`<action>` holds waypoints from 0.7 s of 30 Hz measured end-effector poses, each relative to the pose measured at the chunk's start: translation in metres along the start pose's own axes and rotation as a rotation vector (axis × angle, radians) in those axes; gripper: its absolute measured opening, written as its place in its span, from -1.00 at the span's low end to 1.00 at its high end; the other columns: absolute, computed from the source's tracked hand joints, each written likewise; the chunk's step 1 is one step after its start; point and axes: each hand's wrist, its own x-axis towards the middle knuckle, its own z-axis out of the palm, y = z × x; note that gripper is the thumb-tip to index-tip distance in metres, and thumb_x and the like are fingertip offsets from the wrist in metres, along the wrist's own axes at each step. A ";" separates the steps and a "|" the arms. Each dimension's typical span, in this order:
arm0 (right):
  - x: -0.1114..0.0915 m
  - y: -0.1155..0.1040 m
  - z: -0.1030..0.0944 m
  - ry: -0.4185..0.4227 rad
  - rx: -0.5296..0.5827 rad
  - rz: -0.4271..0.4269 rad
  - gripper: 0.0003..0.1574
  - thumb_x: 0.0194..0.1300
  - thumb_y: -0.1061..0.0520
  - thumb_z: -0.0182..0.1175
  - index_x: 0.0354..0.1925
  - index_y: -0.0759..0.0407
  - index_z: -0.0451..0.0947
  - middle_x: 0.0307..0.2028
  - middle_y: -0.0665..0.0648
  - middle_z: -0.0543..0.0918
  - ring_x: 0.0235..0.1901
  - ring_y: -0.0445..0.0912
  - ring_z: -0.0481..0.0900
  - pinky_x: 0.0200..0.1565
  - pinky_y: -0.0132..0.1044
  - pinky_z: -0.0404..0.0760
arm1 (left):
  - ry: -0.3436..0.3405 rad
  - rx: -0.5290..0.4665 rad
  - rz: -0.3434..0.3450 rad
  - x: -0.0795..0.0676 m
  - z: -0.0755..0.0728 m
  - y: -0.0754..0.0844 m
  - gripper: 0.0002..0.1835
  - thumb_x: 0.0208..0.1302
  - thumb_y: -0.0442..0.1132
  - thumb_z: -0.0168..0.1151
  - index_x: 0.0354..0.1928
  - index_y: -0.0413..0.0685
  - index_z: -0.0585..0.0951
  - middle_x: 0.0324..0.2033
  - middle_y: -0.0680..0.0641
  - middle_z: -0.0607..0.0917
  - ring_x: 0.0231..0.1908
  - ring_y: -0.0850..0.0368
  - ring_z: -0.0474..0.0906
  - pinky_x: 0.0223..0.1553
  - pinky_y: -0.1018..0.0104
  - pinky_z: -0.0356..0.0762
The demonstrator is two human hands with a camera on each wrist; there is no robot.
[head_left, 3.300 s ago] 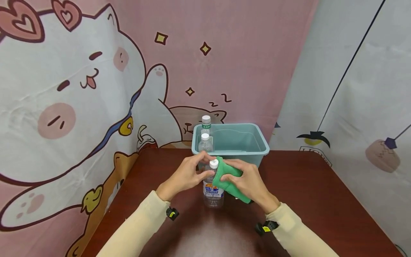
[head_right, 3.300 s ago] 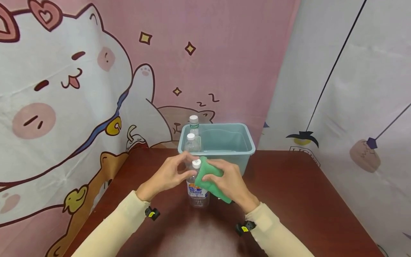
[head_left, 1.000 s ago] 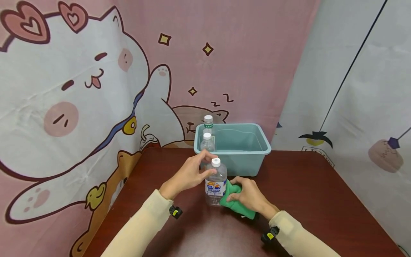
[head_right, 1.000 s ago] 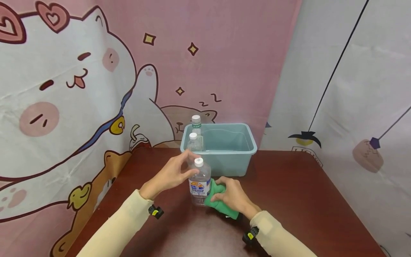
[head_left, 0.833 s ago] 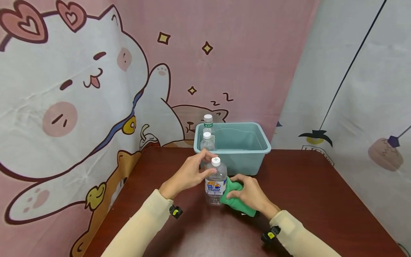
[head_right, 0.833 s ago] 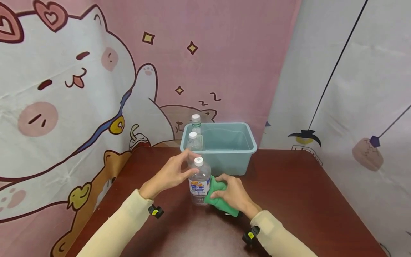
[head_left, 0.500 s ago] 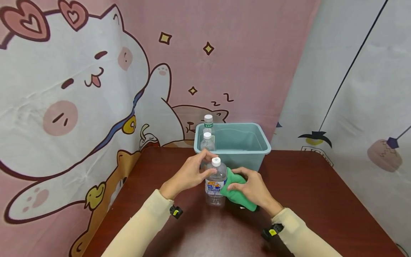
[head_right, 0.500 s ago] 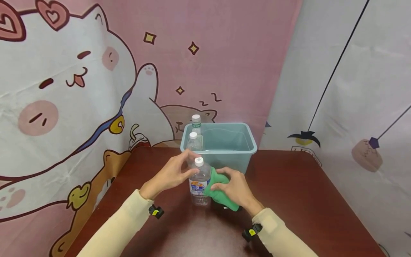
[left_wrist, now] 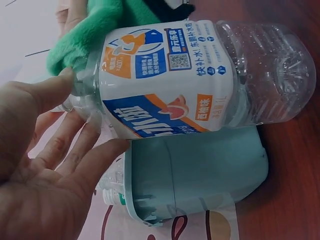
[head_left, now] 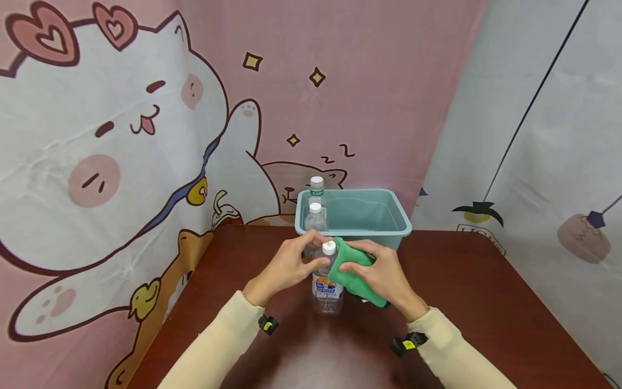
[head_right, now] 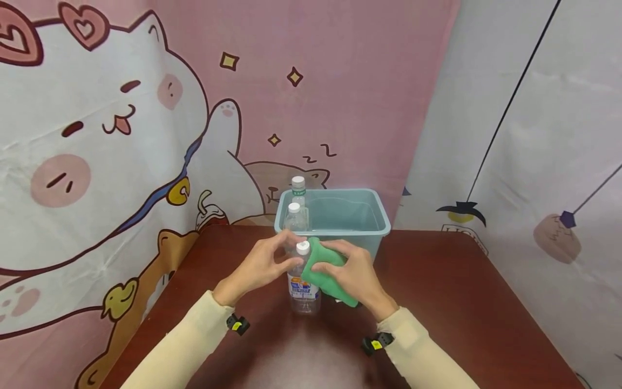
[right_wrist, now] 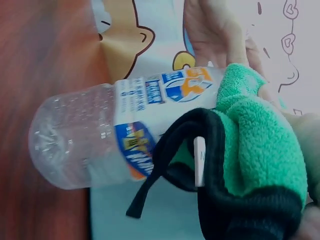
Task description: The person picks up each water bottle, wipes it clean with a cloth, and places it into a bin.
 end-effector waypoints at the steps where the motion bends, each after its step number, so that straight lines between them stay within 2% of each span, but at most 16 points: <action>1: 0.002 -0.002 0.000 -0.003 -0.012 -0.015 -0.34 0.33 0.00 0.77 0.35 -0.04 0.86 0.21 0.05 0.93 -0.06 -0.17 0.89 -0.06 -0.34 0.86 | 0.002 -0.002 0.005 0.000 0.000 0.000 -0.53 0.59 -0.18 0.58 0.41 0.08 0.64 0.32 -0.03 0.86 0.29 -0.06 0.86 0.27 -0.20 0.88; 6: 0.008 -0.007 0.000 -0.047 -0.081 -0.056 -0.34 0.36 -0.04 0.74 0.37 0.01 0.85 0.24 0.05 0.92 -0.01 -0.12 0.89 -0.02 -0.31 0.88 | 0.008 0.002 0.000 -0.001 0.000 0.000 -0.54 0.59 -0.17 0.57 0.41 0.11 0.66 0.30 -0.01 0.88 0.30 -0.06 0.87 0.19 -0.18 0.92; 11: 0.010 -0.007 -0.006 -0.115 -0.141 -0.048 -0.29 0.33 -0.03 0.75 0.38 0.06 0.84 0.27 0.08 0.90 -0.02 -0.11 0.86 -0.04 -0.29 0.86 | -0.004 0.001 -0.034 -0.001 -0.001 0.001 -0.55 0.60 -0.17 0.57 0.40 0.09 0.66 0.31 -0.03 0.86 0.32 -0.05 0.85 0.25 -0.14 0.91; 17: 0.001 0.013 -0.007 -0.139 -0.161 -0.061 -0.25 0.28 0.00 0.75 0.39 0.09 0.83 0.24 0.14 0.92 -0.03 -0.09 0.88 -0.05 -0.28 0.85 | -0.006 0.039 -0.054 -0.001 -0.002 0.003 -0.53 0.58 -0.15 0.59 0.40 0.09 0.65 0.27 -0.05 0.85 0.27 -0.03 0.83 0.25 -0.08 0.91; 21: -0.007 0.028 -0.003 -0.154 -0.180 -0.039 -0.32 0.26 0.00 0.77 0.30 0.10 0.85 0.11 0.10 0.95 -0.15 -0.22 0.83 -0.13 -0.32 0.82 | 0.001 0.073 -0.046 -0.001 -0.004 0.005 -0.52 0.55 -0.15 0.62 0.39 0.08 0.65 0.23 -0.03 0.88 0.22 0.01 0.85 0.21 0.04 0.88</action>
